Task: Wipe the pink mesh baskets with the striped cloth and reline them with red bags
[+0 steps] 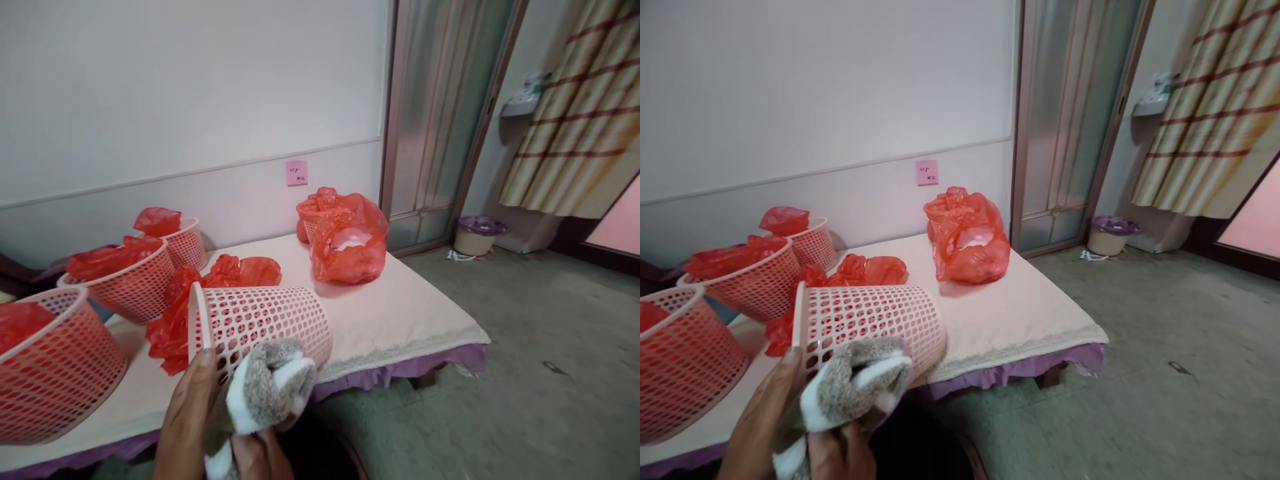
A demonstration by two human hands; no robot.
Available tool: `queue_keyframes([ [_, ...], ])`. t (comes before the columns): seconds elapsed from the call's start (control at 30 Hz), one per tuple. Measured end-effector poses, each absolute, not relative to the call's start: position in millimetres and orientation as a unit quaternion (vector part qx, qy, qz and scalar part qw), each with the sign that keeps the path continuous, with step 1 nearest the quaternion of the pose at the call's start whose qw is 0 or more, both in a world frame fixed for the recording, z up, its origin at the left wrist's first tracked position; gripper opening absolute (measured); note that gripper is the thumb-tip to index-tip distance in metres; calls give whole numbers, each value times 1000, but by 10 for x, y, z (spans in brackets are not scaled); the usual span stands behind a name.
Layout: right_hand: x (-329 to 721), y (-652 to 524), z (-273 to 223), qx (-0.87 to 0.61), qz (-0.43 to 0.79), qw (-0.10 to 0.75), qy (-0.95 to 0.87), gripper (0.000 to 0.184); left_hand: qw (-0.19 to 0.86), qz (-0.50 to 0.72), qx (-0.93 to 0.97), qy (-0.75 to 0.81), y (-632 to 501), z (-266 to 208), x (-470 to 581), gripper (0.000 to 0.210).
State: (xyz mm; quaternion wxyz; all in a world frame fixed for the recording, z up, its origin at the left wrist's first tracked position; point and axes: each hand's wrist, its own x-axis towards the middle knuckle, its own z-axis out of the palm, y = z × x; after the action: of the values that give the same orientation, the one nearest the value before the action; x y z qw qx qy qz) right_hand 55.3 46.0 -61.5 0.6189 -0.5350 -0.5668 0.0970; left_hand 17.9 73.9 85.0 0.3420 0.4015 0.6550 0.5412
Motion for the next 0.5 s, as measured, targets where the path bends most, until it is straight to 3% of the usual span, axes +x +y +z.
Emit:
queue_keyframes([
  [0.2, 1199, 663, -467, -537, -6, 635, -556, 50, 416, 555, 385, 610, 785, 756, 194, 57],
  [0.3, 1435, 703, -413, -590, -15, 621, -515, 48, 460, 579, 348, 577, 798, 691, 226, 57],
  [0.5, 899, 443, -316, -561, 12, 595, -575, 53, 578, 599, 280, 479, 885, 869, 390, 45],
])
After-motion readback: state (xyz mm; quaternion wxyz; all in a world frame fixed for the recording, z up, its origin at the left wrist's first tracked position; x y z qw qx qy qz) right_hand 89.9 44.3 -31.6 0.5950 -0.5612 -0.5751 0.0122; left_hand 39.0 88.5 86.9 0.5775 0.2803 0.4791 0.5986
